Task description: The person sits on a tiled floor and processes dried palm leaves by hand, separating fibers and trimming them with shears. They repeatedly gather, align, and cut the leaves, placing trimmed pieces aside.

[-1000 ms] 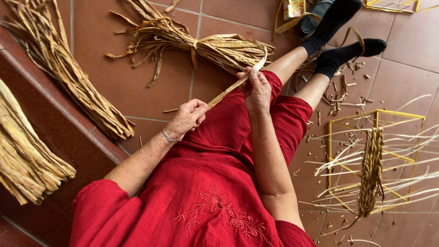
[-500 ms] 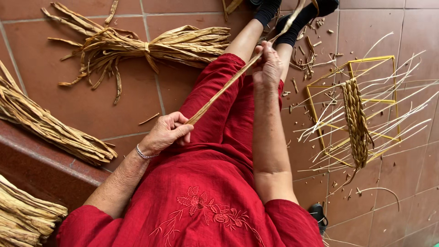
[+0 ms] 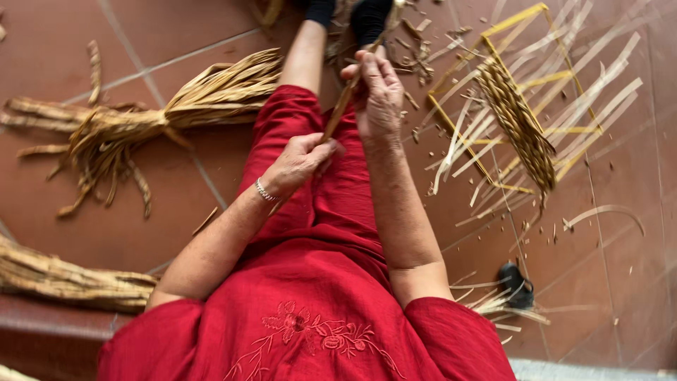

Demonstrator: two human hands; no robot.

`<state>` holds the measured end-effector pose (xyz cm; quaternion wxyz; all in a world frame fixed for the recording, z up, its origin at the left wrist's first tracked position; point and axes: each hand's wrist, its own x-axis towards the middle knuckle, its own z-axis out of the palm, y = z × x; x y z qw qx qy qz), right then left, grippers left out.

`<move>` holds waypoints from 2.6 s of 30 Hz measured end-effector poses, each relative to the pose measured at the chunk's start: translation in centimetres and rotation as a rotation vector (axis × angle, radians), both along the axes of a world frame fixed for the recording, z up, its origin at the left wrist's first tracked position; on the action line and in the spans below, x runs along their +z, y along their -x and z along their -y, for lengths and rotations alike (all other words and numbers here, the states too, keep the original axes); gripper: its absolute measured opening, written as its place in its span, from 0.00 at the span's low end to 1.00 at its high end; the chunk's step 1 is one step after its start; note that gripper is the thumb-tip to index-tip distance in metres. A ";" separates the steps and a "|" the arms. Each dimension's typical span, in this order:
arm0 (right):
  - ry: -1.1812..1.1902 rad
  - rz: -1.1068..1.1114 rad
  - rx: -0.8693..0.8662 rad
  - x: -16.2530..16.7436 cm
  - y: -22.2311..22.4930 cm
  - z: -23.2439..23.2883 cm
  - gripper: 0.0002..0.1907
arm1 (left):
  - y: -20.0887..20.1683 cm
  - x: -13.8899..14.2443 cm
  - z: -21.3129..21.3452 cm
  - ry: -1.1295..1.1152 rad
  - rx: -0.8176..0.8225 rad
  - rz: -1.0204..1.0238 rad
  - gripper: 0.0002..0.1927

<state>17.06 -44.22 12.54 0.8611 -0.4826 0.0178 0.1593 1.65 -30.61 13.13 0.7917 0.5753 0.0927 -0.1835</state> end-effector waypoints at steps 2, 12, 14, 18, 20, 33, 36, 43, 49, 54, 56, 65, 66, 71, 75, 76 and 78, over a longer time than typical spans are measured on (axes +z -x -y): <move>0.015 -0.011 -0.073 -0.3 0.0 1.9 0.08 | 0.1 -0.5 1.9 0.030 -0.001 0.014 0.17; 0.030 -0.223 -0.432 -2.3 4.7 10.0 0.07 | 8.6 1.4 4.5 0.009 -0.180 -0.168 0.17; 0.035 -0.243 -0.466 -2.1 5.4 11.1 0.07 | 9.9 1.8 4.6 0.039 -0.177 -0.177 0.17; 0.025 -0.281 -0.513 -1.5 5.4 12.4 0.06 | 11.2 2.0 4.7 0.021 -0.205 -0.142 0.17; 0.029 -0.306 -0.629 -1.1 5.0 13.2 0.06 | 11.9 2.2 4.6 -0.001 -0.203 -0.150 0.16; -0.018 -0.267 -0.587 -1.5 5.9 15.6 0.07 | 15.4 2.6 4.1 -0.198 -0.165 -0.190 0.16; -0.003 -0.265 -0.593 -1.4 5.8 16.4 0.08 | 15.8 2.4 3.9 -0.349 -0.140 -0.193 0.13; 0.081 -0.312 -0.651 -1.4 4.0 15.5 0.08 | 16.4 0.8 1.6 -0.260 0.034 -0.120 0.11; 0.001 -0.315 -0.607 -2.8 1.6 15.3 0.06 | 18.1 1.3 -1.5 -0.196 0.061 -0.123 0.13; -0.014 -0.300 -0.483 -4.2 0.0 13.7 0.06 | 19.2 2.9 -2.7 -0.192 0.059 -0.200 0.17; 0.004 -0.333 -0.452 -4.5 -0.6 12.5 0.05 | 19.2 3.3 -3.4 -0.174 0.072 -0.211 0.17; 0.395 -0.205 0.060 -6.8 -4.4 4.2 0.15 | 21.5 3.8 -15.5 -0.216 0.904 0.036 0.12; 0.340 -0.239 0.152 -7.7 -3.9 3.5 0.16 | 22.6 3.8 -17.0 -0.216 1.024 0.104 0.11; 0.358 -0.265 0.315 -11.6 -1.0 0.4 0.15 | 31.2 3.2 -22.8 -0.461 1.507 0.325 0.05; 0.415 -0.225 0.283 -12.1 -0.8 0.2 0.11 | 40.5 0.5 -23.7 -0.637 1.860 0.056 0.04; 0.408 -0.234 0.289 -12.1 -0.8 0.2 0.10 | 42.8 -0.4 -23.5 -0.641 1.932 -0.085 0.05; 0.395 -0.250 0.295 -12.0 -0.9 0.2 0.10 | 46.8 -2.7 -23.2 -0.737 1.929 -0.315 0.08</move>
